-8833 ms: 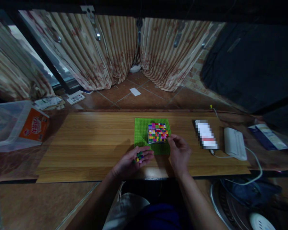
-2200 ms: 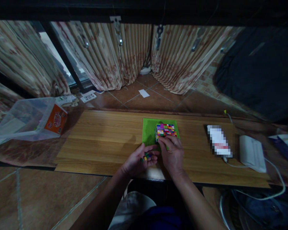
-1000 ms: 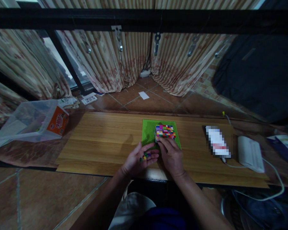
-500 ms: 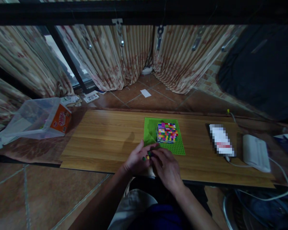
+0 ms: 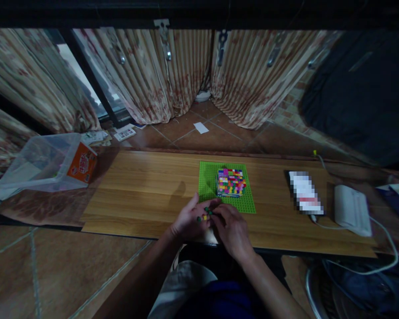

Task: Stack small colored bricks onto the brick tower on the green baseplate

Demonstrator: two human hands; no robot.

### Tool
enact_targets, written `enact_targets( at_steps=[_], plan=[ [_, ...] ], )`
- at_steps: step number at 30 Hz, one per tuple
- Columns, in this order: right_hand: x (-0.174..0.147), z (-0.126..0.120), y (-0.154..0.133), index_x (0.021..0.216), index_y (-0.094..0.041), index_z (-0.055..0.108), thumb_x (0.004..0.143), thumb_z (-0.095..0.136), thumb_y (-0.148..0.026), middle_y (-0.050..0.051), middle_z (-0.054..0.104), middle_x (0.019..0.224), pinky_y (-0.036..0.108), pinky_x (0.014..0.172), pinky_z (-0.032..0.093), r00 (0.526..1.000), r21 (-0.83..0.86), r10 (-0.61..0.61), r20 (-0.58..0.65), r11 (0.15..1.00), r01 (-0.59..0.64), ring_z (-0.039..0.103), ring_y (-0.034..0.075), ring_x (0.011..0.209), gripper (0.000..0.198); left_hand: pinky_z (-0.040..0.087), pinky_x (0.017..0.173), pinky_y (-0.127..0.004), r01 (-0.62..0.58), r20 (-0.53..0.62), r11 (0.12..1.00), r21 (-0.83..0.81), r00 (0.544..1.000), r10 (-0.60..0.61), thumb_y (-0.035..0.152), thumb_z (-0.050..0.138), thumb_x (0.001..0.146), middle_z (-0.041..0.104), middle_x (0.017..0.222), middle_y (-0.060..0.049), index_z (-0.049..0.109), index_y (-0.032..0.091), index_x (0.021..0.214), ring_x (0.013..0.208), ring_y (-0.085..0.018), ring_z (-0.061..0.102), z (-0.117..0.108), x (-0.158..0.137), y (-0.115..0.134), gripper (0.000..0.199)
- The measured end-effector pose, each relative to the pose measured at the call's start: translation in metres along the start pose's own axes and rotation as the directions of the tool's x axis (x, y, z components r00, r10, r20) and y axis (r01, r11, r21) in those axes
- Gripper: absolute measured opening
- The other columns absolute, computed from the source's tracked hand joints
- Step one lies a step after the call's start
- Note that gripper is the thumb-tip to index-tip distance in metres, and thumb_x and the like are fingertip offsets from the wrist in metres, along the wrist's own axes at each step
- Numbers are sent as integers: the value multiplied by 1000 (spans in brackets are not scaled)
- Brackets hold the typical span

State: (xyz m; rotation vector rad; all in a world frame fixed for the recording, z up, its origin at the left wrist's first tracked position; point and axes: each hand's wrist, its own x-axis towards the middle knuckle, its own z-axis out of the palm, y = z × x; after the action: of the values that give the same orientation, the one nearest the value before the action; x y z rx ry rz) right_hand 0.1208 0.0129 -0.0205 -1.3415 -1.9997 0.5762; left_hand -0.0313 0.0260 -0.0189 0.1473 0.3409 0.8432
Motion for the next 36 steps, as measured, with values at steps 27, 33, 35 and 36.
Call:
enact_targets(
  at_steps=[27, 33, 35, 36],
  plan=[
    [5, -22, -10, 96, -22, 65, 87, 55, -25, 3, 66, 89, 28, 70, 51, 996, 147, 82, -25, 986, -77, 63, 16, 79, 13, 48, 78, -29, -189, -166, 882, 431, 945, 283, 31, 72, 73, 58, 77, -1, 57, 14, 76, 76, -12, 57, -7, 7, -19, 22],
    [7, -25, -10, 91, -22, 65, 90, 52, -25, 2, 65, 85, 27, 70, 50, 998, 197, 56, 31, 978, -61, 62, 16, 76, 14, 30, 45, -16, -113, -88, 842, 527, 979, 186, 40, 62, 81, 47, 58, 4, 54, 15, 76, 46, -4, 38, -10, 4, -14, 27],
    [9, -26, -11, 88, -23, 65, 90, 51, -25, 2, 65, 83, 27, 69, 50, 998, 215, 45, 53, 975, -55, 62, 16, 75, 14, 20, 39, -15, -95, -94, 849, 519, 981, 168, 40, 61, 81, 42, 56, 6, 51, 16, 77, 40, -2, 27, -8, 1, -13, 27],
    [10, -26, -12, 87, -23, 64, 90, 50, -26, 2, 65, 82, 27, 68, 50, 997, 228, 43, 66, 972, -57, 62, 16, 75, 15, 17, 38, -16, -87, -97, 853, 515, 982, 159, 40, 61, 81, 41, 57, 7, 50, 16, 77, 39, -1, 23, -6, -1, -12, 26]
  ],
)
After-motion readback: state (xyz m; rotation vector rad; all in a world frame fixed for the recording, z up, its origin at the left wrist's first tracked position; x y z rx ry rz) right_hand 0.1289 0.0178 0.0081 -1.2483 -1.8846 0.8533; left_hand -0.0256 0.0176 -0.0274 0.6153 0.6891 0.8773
